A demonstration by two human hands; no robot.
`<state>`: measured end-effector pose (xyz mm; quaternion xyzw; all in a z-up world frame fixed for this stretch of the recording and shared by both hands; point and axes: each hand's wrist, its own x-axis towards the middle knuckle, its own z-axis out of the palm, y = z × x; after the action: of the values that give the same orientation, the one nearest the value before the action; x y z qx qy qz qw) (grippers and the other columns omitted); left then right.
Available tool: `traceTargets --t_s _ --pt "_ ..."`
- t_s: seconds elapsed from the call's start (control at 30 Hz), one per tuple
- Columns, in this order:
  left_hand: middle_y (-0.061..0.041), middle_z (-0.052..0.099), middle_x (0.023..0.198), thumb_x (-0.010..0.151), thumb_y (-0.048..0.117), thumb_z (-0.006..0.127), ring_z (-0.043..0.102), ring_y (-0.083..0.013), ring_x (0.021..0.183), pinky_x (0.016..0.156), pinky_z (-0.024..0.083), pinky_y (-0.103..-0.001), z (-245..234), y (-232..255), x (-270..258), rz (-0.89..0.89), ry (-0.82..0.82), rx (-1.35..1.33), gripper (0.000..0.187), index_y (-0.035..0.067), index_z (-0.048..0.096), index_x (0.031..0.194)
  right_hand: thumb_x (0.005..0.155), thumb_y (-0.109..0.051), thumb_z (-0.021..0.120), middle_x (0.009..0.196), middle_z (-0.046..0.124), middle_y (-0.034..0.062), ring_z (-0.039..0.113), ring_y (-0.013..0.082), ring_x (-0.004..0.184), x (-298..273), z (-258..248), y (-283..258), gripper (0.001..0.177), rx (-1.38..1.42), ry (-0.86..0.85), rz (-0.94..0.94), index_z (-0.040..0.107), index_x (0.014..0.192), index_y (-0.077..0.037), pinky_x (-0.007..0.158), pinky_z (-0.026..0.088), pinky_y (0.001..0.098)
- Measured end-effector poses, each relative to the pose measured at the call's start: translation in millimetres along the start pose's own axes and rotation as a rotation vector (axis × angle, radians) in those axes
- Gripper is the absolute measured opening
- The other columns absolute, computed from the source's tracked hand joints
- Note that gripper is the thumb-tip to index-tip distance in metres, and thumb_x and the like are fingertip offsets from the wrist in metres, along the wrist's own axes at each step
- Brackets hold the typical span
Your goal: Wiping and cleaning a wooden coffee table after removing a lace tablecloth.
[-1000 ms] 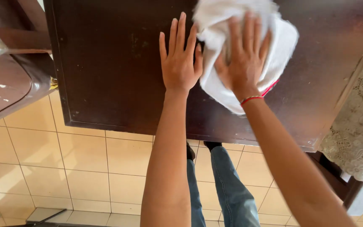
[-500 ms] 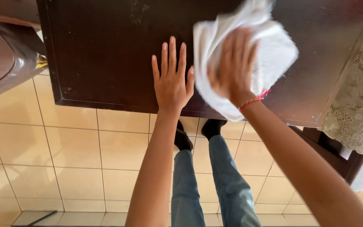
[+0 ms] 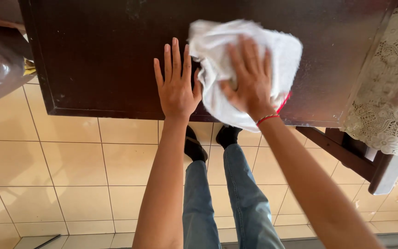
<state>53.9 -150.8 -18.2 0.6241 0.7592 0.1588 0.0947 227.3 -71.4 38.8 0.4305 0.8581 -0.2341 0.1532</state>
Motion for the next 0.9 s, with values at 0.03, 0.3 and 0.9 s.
traceTargets --t_s 0.03,0.3,0.9 --pt "-0.013 0.03 0.168 0.103 0.028 0.056 0.028 -0.0313 0.156 0.129 0.018 -0.055 -1.1 0.2 1.3 0.003 0.001 0.001 0.061 0.011 0.04 0.159 0.095 -0.064 0.034 0.171 0.014 0.0102 0.007 0.0289 0.157 2.1 13.6 2.8 0.079 0.001 0.003 0.002 0.027 0.162 -0.022 0.127 0.002 0.0543" --pt "-0.013 0.034 0.166 0.107 0.033 0.054 0.029 -0.0314 0.155 0.128 0.017 -0.055 0.1 -0.9 1.9 0.007 0.029 -0.051 0.054 0.01 0.045 0.155 0.101 -0.059 0.036 0.171 0.017 0.0106 0.011 0.0295 0.158 -9.9 17.7 3.1 0.074 -0.02 0.017 -0.114 0.029 0.163 -0.02 0.128 0.003 0.0557" --pt "-0.014 0.042 0.164 0.112 0.03 0.033 0.036 -0.0345 0.156 0.132 0.018 -0.056 1.4 -3.5 -3.4 0.018 0.17 -0.349 0.051 0.002 0.048 0.152 0.102 -0.052 0.049 0.168 0.024 0.0114 0.018 0.0342 0.155 -28.3 57.9 -13.9 0.065 -0.071 0.209 -0.276 0.04 0.158 -0.02 0.124 0.005 0.0631"
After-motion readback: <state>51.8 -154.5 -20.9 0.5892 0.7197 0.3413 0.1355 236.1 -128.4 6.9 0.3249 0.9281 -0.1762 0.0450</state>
